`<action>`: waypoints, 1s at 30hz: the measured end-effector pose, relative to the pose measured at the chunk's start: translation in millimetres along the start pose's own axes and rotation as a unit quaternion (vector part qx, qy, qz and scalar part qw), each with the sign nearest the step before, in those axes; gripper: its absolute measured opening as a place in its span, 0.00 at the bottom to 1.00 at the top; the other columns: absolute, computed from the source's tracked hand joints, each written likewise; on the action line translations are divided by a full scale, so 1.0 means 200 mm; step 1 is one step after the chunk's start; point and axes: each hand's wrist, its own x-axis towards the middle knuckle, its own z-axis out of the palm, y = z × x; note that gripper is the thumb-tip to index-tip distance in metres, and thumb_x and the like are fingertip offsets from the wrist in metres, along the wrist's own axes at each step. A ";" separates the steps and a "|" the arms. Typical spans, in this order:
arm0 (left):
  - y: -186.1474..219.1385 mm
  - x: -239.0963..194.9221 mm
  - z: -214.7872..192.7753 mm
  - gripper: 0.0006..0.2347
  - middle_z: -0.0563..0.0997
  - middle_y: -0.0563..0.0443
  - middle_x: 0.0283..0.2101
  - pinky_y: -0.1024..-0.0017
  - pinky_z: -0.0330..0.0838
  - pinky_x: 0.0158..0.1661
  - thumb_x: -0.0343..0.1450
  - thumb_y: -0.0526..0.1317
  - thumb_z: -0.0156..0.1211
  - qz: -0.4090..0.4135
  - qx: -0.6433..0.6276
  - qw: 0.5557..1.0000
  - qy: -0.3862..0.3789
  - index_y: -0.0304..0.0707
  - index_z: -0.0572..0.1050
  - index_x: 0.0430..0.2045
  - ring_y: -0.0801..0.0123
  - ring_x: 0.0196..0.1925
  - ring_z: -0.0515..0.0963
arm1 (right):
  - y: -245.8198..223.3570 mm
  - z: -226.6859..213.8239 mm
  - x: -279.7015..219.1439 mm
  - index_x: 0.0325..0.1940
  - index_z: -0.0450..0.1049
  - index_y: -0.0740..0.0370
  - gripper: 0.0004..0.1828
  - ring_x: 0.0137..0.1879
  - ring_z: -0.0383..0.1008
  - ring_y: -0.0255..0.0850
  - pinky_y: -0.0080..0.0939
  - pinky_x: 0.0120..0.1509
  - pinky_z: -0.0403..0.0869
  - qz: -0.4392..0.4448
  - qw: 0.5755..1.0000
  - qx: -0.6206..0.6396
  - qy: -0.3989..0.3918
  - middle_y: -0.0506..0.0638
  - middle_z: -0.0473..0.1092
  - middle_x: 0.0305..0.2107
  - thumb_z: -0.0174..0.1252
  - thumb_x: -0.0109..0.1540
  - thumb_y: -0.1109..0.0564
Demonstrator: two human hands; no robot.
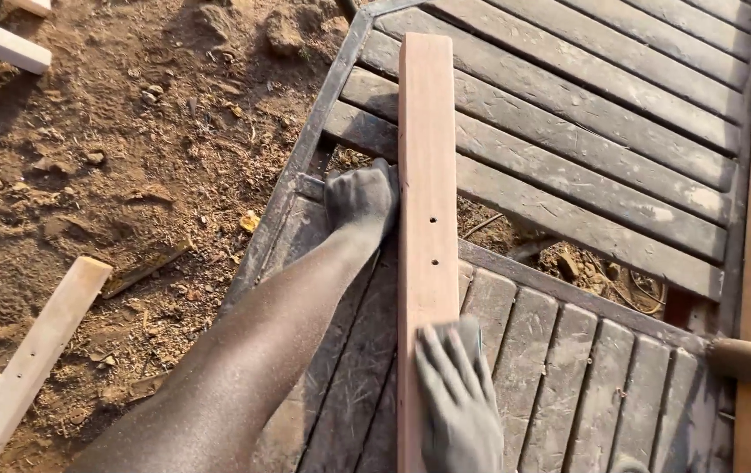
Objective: A person is manually sanding a wooden plank using a piece of sandpaper on a metal work surface.
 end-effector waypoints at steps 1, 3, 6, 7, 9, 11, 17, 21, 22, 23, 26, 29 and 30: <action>0.00 0.00 -0.03 0.28 0.84 0.43 0.20 0.55 0.73 0.41 0.80 0.45 0.35 -0.008 -0.015 0.999 -0.027 0.40 0.81 0.11 0.55 0.21 0.83 | -0.04 0.04 -0.24 0.79 0.53 0.47 0.41 0.83 0.46 0.43 0.50 0.82 0.48 -0.041 0.998 -0.049 0.009 0.42 0.49 0.78 0.32 0.66 0.29; -0.02 -0.01 -0.03 0.28 0.84 0.43 0.21 0.55 0.74 0.40 0.80 0.44 0.36 0.005 0.001 1.000 -0.023 0.40 0.81 0.11 0.56 0.22 0.83 | -0.16 0.34 -0.43 0.66 0.63 0.44 0.24 0.74 0.59 0.44 0.51 0.78 0.52 0.008 0.987 -0.074 0.143 0.40 0.62 0.66 0.35 0.69 0.40; -0.02 -0.02 -0.02 0.26 0.83 0.45 0.19 0.56 0.74 0.42 0.79 0.43 0.39 0.027 0.029 0.999 0.016 0.43 0.80 0.09 0.57 0.20 0.83 | -0.20 0.24 -0.35 0.65 0.66 0.40 0.21 0.72 0.64 0.42 0.49 0.75 0.56 0.058 0.982 -0.094 0.152 0.38 0.66 0.64 0.35 0.70 0.46; -0.01 -0.02 -0.01 0.25 0.82 0.46 0.16 0.56 0.73 0.44 0.78 0.42 0.41 0.040 0.043 0.997 0.055 0.47 0.79 0.08 0.58 0.18 0.82 | -0.19 0.11 -0.26 0.76 0.59 0.41 0.32 0.79 0.55 0.40 0.45 0.77 0.56 0.060 0.994 -0.089 0.033 0.38 0.57 0.74 0.32 0.68 0.41; -0.02 -0.02 0.01 0.19 0.82 0.49 0.17 0.54 0.72 0.46 0.76 0.42 0.44 0.044 0.044 0.997 0.045 0.50 0.78 0.14 0.57 0.19 0.83 | -0.12 0.04 0.15 0.75 0.62 0.45 0.31 0.79 0.54 0.43 0.51 0.78 0.54 0.107 0.994 -0.004 -0.004 0.40 0.58 0.73 0.39 0.66 0.48; -0.01 -0.01 0.02 0.14 0.83 0.51 0.18 0.51 0.71 0.47 0.75 0.42 0.46 0.046 0.044 0.997 0.036 0.52 0.78 0.19 0.56 0.21 0.83 | -0.01 0.01 0.50 0.73 0.65 0.49 0.30 0.80 0.53 0.45 0.57 0.78 0.53 0.153 0.984 0.081 -0.040 0.43 0.60 0.72 0.46 0.64 0.54; -0.03 -0.02 -0.02 0.11 0.83 0.48 0.20 0.54 0.72 0.37 0.72 0.41 0.47 0.054 0.053 0.997 0.007 0.51 0.77 0.22 0.53 0.22 0.83 | 0.06 0.05 0.77 0.73 0.66 0.52 0.26 0.79 0.54 0.47 0.51 0.80 0.50 0.165 0.973 0.155 0.042 0.45 0.61 0.71 0.41 0.71 0.50; 0.04 -0.08 -0.27 0.17 0.83 0.42 0.29 0.49 0.64 0.44 0.74 0.53 0.36 -0.046 -0.133 0.990 -0.031 0.47 0.75 0.37 0.44 0.36 0.79 | -0.27 -0.03 0.21 0.75 0.62 0.51 0.30 0.81 0.51 0.45 0.58 0.81 0.47 0.202 0.973 0.111 0.019 0.43 0.58 0.73 0.43 0.67 0.49; 0.09 -0.11 -0.36 0.27 0.85 0.39 0.41 0.49 0.58 0.63 0.73 0.61 0.29 -0.121 -0.207 0.966 -0.096 0.49 0.74 0.50 0.42 0.53 0.78 | -0.37 -0.04 0.02 0.74 0.64 0.49 0.33 0.81 0.52 0.42 0.55 0.82 0.48 0.193 0.977 0.077 0.040 0.42 0.59 0.73 0.52 0.62 0.53; 0.16 -0.20 -0.37 0.27 0.85 0.39 0.41 0.49 0.58 0.63 0.73 0.61 0.29 -0.116 -0.207 0.966 -0.101 0.49 0.74 0.50 0.42 0.53 0.78 | -0.43 -0.06 -0.20 0.74 0.64 0.49 0.33 0.81 0.52 0.42 0.55 0.82 0.48 0.200 0.976 0.077 0.040 0.42 0.59 0.73 0.52 0.62 0.53; 0.27 -0.48 -0.41 0.35 0.71 0.44 0.67 0.48 0.38 0.73 0.69 0.64 0.46 -0.085 -0.217 0.968 -0.091 0.40 0.59 0.67 0.51 0.72 0.63 | -0.62 -0.02 -0.72 0.76 0.60 0.49 0.45 0.81 0.51 0.41 0.51 0.84 0.41 0.182 0.982 0.030 0.048 0.41 0.57 0.74 0.47 0.52 0.46; 0.32 -0.74 -0.37 0.35 0.58 0.34 0.75 0.51 0.48 0.71 0.74 0.53 0.51 -0.068 -0.234 0.969 -0.043 0.31 0.48 0.73 0.46 0.75 0.58 | -0.67 0.10 -0.90 0.62 0.75 0.47 0.24 0.68 0.70 0.45 0.49 0.76 0.53 0.141 0.953 -0.129 0.235 0.44 0.74 0.58 0.33 0.74 0.57; 0.32 -0.78 -0.32 0.34 0.66 0.32 0.69 0.49 0.57 0.65 0.73 0.52 0.53 -0.048 -0.195 0.979 0.039 0.29 0.53 0.71 0.44 0.69 0.66 | -0.68 0.08 -0.87 0.66 0.70 0.47 0.32 0.74 0.61 0.42 0.51 0.78 0.51 0.200 0.968 -0.057 0.142 0.40 0.66 0.66 0.44 0.56 0.53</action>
